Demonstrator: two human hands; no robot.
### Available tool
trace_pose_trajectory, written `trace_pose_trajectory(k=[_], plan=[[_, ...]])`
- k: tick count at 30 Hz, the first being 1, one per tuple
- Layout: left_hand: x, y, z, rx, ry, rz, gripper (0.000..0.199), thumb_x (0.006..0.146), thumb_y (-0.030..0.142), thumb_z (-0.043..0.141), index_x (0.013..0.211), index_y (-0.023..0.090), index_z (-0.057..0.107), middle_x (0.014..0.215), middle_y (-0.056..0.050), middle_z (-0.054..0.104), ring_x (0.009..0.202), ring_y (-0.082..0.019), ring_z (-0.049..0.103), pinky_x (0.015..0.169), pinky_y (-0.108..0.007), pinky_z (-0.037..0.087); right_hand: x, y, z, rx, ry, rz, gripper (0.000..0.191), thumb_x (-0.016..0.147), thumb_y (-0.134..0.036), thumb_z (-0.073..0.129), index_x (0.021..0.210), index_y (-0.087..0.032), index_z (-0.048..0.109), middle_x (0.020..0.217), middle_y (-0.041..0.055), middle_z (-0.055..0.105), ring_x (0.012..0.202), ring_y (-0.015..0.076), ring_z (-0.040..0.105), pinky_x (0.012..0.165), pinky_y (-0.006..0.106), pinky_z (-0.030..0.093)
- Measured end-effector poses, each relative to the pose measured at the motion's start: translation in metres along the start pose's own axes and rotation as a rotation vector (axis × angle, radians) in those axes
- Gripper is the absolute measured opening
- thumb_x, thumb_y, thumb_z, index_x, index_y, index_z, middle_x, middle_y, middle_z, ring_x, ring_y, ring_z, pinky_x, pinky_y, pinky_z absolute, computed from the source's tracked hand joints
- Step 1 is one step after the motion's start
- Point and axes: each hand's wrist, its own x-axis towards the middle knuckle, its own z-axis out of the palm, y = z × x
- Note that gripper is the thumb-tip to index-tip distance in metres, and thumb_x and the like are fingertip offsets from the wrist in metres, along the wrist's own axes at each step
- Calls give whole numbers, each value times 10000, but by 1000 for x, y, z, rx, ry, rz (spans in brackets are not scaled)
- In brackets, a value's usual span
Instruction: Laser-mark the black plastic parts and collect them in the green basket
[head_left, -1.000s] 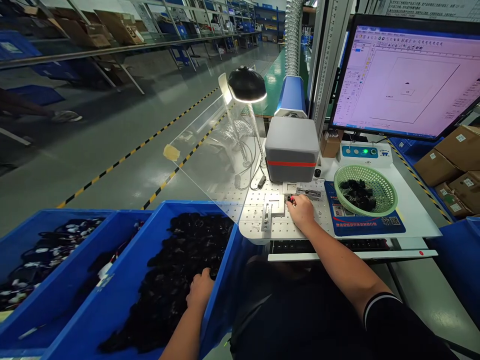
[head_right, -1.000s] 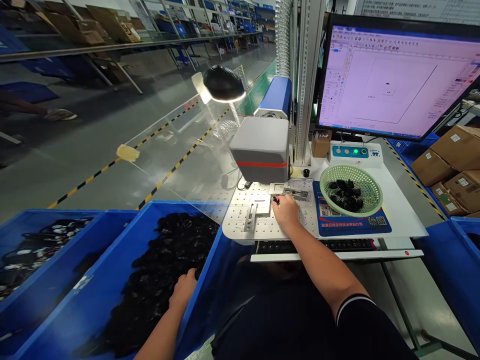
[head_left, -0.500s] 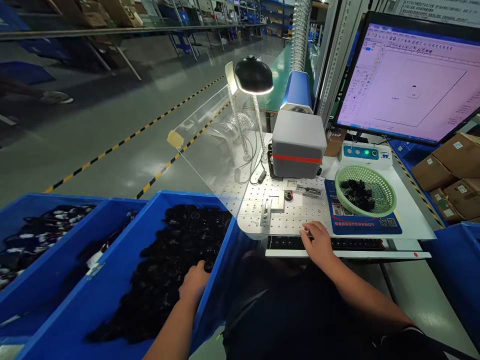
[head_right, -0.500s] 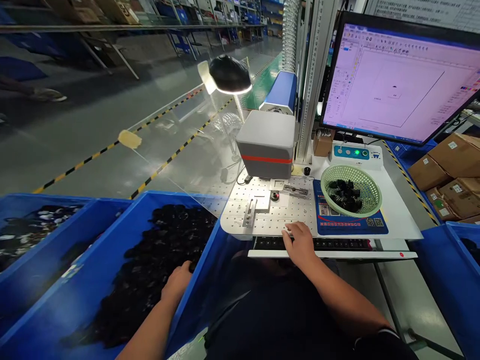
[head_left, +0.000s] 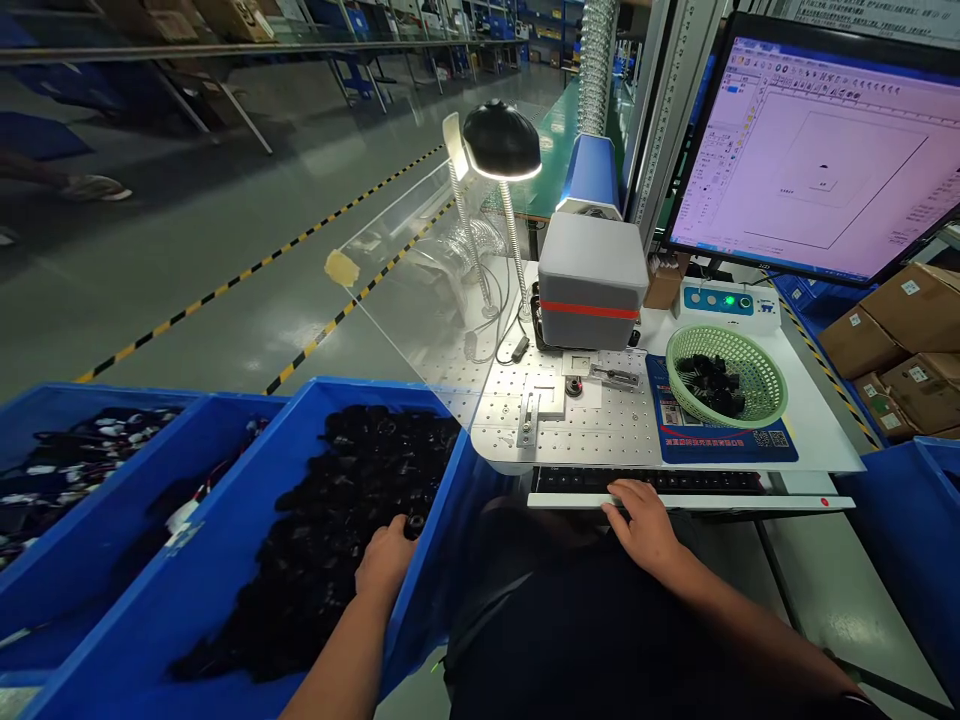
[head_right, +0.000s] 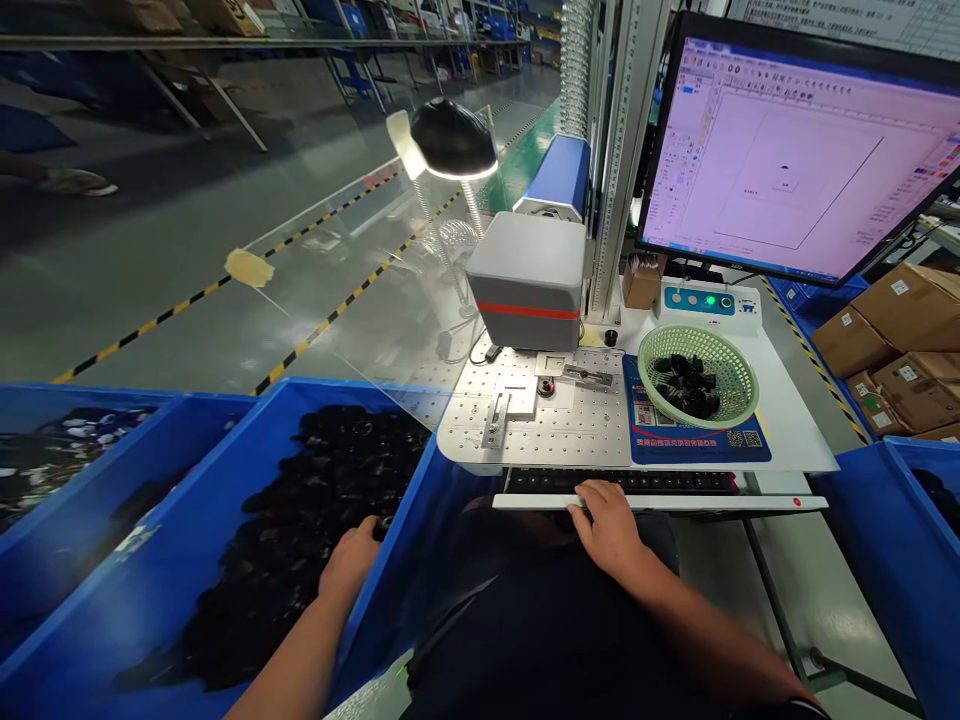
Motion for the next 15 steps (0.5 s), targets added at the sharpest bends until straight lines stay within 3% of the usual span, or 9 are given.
trace_pose_trajectory(k=[5, 9, 12, 15], plan=[[1, -1, 2, -26, 67, 23, 556, 862, 431, 403, 1302, 116, 531, 1256, -212, 552, 1168, -355, 549, 913, -471, 481, 5, -1, -9, 33, 76, -15, 184, 946, -264, 568, 1105, -212, 646, 1064, 91, 707, 1000, 248, 643, 885, 445, 506], [1, 1, 1, -74, 114, 7, 499, 896, 423, 360, 1253, 147, 573, 1175, -186, 595, 1108, -339, 577, 911, -466, 479, 25, 8, -20, 65, 187, -11, 167, 935, -266, 578, 1070, -213, 661, 1008, 88, 703, 970, 241, 638, 876, 429, 509], [-1, 4, -1, -121, 178, -14, 559, 882, 442, 402, 1361, 169, 492, 1206, -180, 577, 1117, -343, 576, 922, -476, 473, 48, 24, -25, 89, 246, 34, 171, 934, -293, 563, 1031, -203, 671, 970, 89, 694, 875, 220, 637, 813, 391, 523], [-4, 7, -2, -145, 144, 26, 681, 867, 448, 425, 1501, 218, 330, 1345, -189, 472, 1103, -342, 593, 917, -480, 474, 69, 42, -24, 116, 235, 140, 215, 928, -342, 552, 1019, -194, 678, 885, 67, 691, 737, 188, 617, 712, 340, 523]])
